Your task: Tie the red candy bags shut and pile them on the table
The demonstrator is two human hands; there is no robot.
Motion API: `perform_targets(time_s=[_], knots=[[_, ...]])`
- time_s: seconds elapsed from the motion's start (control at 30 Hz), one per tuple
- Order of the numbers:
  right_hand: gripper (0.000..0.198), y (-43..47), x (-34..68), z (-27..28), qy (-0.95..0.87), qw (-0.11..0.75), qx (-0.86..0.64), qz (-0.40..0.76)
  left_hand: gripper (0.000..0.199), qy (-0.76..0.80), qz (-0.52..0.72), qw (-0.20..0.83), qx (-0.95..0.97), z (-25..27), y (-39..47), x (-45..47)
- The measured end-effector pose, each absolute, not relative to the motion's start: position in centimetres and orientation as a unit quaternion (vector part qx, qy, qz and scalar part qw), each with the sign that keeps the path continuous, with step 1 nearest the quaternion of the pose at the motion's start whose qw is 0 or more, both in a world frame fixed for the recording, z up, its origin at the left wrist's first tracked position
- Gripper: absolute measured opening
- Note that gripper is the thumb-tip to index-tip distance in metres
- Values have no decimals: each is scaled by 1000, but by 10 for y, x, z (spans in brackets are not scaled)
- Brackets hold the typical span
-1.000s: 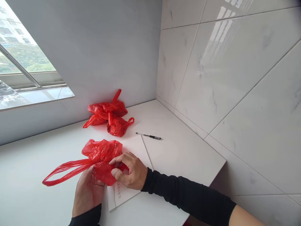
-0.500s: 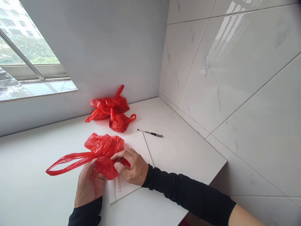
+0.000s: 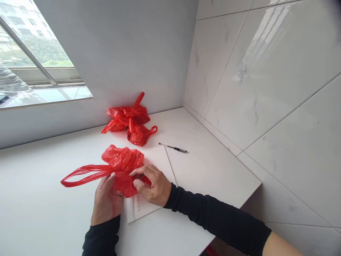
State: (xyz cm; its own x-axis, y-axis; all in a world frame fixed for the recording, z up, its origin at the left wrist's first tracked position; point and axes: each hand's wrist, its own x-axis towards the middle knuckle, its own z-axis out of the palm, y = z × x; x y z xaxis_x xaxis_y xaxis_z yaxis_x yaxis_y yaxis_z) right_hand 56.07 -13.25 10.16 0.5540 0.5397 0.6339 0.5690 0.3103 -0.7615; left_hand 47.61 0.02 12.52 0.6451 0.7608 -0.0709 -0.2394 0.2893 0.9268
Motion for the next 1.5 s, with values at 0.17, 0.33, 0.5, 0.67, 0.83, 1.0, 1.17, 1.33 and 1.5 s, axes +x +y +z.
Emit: perform_targets(time_s=[0.17, 0.33, 0.5, 0.67, 0.83, 1.0, 1.17, 1.33, 1.5], knots=[[20, -134, 558, 102, -471, 664, -580, -9, 35, 254, 331, 757, 504, 126, -5, 475], [19, -137, 559, 102, -458, 681, -572, 28, 43, 274, 338, 744, 508, 122, -1, 472], [26, -145, 574, 106, -450, 682, -576, 3, 40, 312, 296, 744, 512, 121, 3, 465], [28, -151, 583, 108, -543, 594, -586, -95, 40, 312, 226, 752, 536, 128, -3, 461], [7, -149, 583, 104, -513, 599, -606, -107, 53, 299, 239, 732, 564, 133, 1, 456], [6, -147, 585, 104, -453, 606, -640, -137, 34, 275, 359, 596, 664, 143, 5, 443], [6, -145, 586, 105, -463, 615, -627, -122, 21, 147, 315, 405, 845, 147, -9, 438], [7, -147, 588, 109, -423, 610, -656, -134, 6, 141, 362, 321, 864, 141, -13, 445], [8, -153, 586, 115, -369, 621, -679, -133, 17, 276, 427, 327, 797, 139, -7, 443]])
